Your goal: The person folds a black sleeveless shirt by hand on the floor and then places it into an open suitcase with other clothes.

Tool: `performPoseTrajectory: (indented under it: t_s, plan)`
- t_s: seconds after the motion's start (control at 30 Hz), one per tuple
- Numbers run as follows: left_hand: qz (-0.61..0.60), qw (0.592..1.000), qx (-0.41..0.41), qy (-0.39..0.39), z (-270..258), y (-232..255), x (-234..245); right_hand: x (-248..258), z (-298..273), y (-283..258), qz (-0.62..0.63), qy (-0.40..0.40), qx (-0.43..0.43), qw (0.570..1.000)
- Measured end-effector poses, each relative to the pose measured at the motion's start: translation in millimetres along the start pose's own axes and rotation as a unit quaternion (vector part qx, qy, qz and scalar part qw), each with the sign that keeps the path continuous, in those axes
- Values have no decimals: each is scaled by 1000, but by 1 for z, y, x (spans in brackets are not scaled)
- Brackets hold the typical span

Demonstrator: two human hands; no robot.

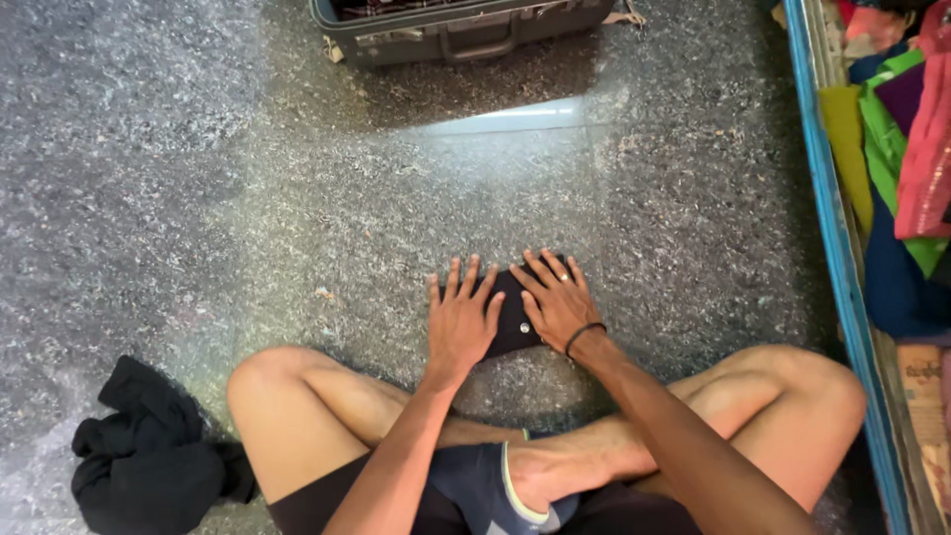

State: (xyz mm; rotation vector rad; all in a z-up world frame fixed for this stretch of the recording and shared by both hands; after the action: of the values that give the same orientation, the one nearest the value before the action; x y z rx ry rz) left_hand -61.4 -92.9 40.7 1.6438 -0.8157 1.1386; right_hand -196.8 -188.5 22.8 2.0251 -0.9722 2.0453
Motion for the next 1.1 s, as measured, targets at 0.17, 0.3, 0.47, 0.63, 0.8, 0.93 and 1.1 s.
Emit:
performPoseTrajectory:
  t_s: [0.17, 0.3, 0.47, 0.63, 0.8, 0.93, 1.1]
  plan:
    - [-47, 999, -22, 11, -16, -33, 11, 5, -12, 6, 31, 16, 34, 999]
    - [-27, 999, -21, 13, -14, -33, 5, 8, -9, 7, 32, 17, 21, 999]
    - [-29, 999, -15, -1, -11, -34, 8, 11, -7, 8, 37, 13, 19, 999]
    - [-19, 1000, -19, 10, -12, -28, 18, 12, -7, 5, 26, 17, 7, 999]
    - [26, 1000, -10, -3, -1, -20, 33, 9, -6, 5, 41, 53, -43, 997]
    - [60, 997, 15, -53, 15, -13, 37, 9, -8, 2, 43, 73, -82, 993]
    - [62, 995, -48, 55, 7, 9, 29, 8, -1, -1, -20, -5, -170, 985]
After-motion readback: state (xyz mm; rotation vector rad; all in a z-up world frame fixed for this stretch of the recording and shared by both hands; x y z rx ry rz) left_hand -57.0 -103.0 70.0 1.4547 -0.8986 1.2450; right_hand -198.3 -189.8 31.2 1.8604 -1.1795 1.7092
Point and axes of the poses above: each hand's wrist, its own z-axis towards the middle knuckle, its own x-axis out of the back of the hand, y = z × x, the point moved 5 cm from there along z, towards the middle knuckle, and after that the axes turned 10 degrees about -y, right-handed, at the moved point
